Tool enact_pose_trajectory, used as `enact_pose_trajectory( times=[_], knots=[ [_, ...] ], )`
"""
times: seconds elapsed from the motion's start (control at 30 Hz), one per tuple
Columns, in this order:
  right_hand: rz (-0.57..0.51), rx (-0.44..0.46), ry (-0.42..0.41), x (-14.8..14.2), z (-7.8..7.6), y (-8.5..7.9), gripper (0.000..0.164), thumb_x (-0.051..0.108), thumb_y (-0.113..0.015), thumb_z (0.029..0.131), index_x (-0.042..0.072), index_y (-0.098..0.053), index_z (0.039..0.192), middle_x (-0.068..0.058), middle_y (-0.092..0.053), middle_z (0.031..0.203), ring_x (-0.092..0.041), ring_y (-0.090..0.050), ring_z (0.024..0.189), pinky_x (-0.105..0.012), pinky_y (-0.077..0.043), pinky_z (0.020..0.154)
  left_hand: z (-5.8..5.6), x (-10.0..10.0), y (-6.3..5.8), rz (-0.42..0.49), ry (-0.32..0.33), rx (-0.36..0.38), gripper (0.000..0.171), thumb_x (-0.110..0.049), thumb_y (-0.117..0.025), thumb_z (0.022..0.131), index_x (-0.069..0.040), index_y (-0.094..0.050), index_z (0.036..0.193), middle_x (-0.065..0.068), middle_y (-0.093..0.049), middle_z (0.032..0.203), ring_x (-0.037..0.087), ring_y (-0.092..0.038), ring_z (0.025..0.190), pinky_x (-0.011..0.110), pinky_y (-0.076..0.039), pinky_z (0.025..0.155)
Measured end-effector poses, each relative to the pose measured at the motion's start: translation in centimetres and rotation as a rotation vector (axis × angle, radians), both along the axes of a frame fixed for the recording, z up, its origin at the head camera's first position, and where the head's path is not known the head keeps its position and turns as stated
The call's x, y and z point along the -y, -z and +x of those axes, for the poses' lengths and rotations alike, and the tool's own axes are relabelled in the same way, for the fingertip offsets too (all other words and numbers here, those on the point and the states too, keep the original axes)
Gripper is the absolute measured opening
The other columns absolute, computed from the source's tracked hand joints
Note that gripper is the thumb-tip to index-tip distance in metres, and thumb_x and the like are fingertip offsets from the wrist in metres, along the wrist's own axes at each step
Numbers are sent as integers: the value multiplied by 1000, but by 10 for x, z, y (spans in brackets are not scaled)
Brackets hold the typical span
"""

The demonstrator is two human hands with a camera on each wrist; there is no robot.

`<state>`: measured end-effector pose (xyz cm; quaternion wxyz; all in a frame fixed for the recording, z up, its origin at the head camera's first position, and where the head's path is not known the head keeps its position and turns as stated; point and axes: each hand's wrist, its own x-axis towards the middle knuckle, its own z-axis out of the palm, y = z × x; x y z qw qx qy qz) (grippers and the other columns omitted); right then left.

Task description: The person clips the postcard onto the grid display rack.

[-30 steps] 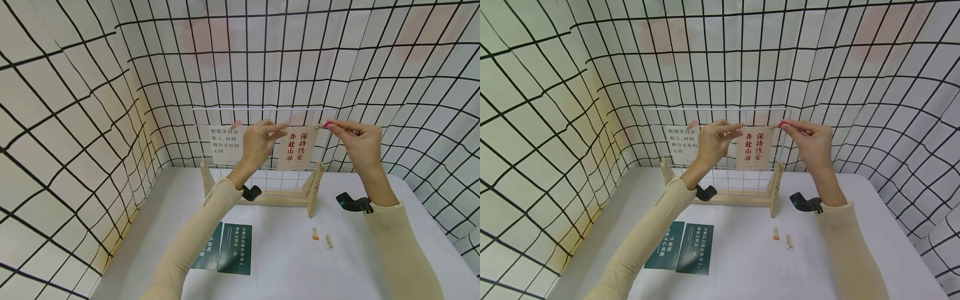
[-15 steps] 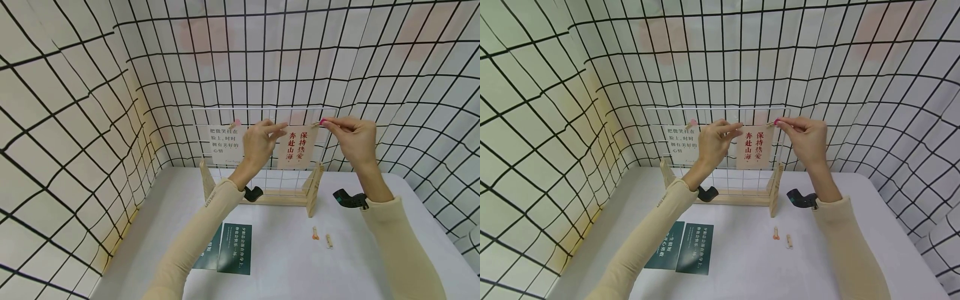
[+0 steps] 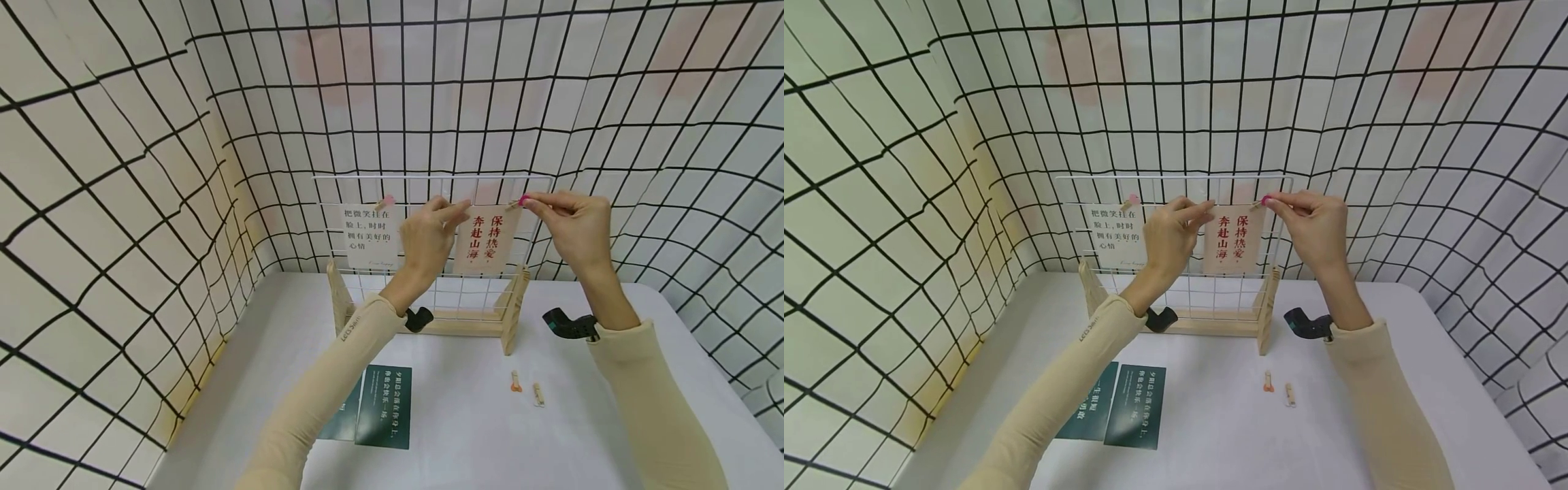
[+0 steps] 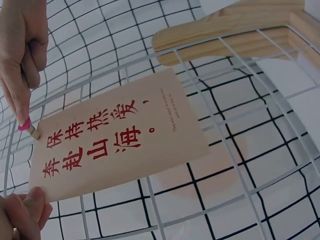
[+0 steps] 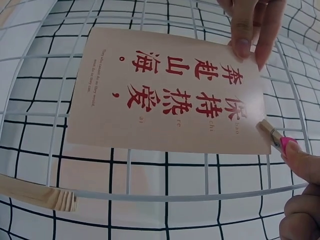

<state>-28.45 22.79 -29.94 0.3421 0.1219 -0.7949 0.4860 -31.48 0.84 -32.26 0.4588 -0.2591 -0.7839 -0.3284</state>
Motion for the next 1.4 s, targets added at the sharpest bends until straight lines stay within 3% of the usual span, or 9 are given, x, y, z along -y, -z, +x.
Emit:
enact_pose_trajectory(
  times=[0.3, 0.6, 0.87, 1.1, 1.2, 1.4],
  knots=[
    [2, 45, -12, -2, 1, -2, 20, 14, -80, 91, 1, -81, 106, 30, -69, 85, -2, -50, 65, -15, -29, 50, 1, -6, 4, -53, -149, -100, 14, -26, -77, 90, -21, -84, 101, -2, -73, 74, 6, -39, 48, 12, -21, 49],
    [2, 41, -5, -2, 1, 0, 22, 17, -80, 91, 2, -81, 107, 27, -69, 83, -4, -32, 52, -16, -24, 46, 7, -7, 3, -147, -263, -118, 18, -31, -69, 95, -28, -82, 107, -3, -72, 76, 5, -37, 47, 15, -19, 47],
    [-120, 6, 22, -3, 4, 4, 22, 17, -80, 92, 4, -81, 110, 20, -62, 65, -4, -23, 43, -19, -17, 41, 9, -3, 4, -128, -194, -92, 21, -30, -72, 93, -25, -80, 112, -2, -72, 79, 4, -30, 49, 13, -19, 49],
    [-151, 47, 65, -9, 16, 16, 23, 19, -80, 92, 6, -81, 111, 23, -72, 84, -4, -28, 47, -18, -20, 43, 15, 9, 11, -54, -97, -60, 27, -26, -80, 87, -22, -81, 113, 0, -71, 83, 4, -30, 50, 13, -18, 49],
    [-168, 81, 72, -13, 24, 30, 24, 19, -81, 91, 6, -81, 111, 27, -74, 88, 2, -44, 53, -19, -22, 43, 22, 20, 19, -20, -41, -19, 27, -23, -83, 85, -19, -82, 111, 1, -70, 83, 5, -33, 50, 13, -19, 49],
    [-171, 167, 59, -18, 43, 76, 26, 22, -79, 93, 4, -80, 113, 31, -75, 91, 0, -37, 50, -29, -20, 42, 41, 52, 50, 4, 67, 105, 26, -19, -83, 85, -13, -82, 111, 4, -69, 82, 12, -52, 52, 15, -30, 50]
  ],
)
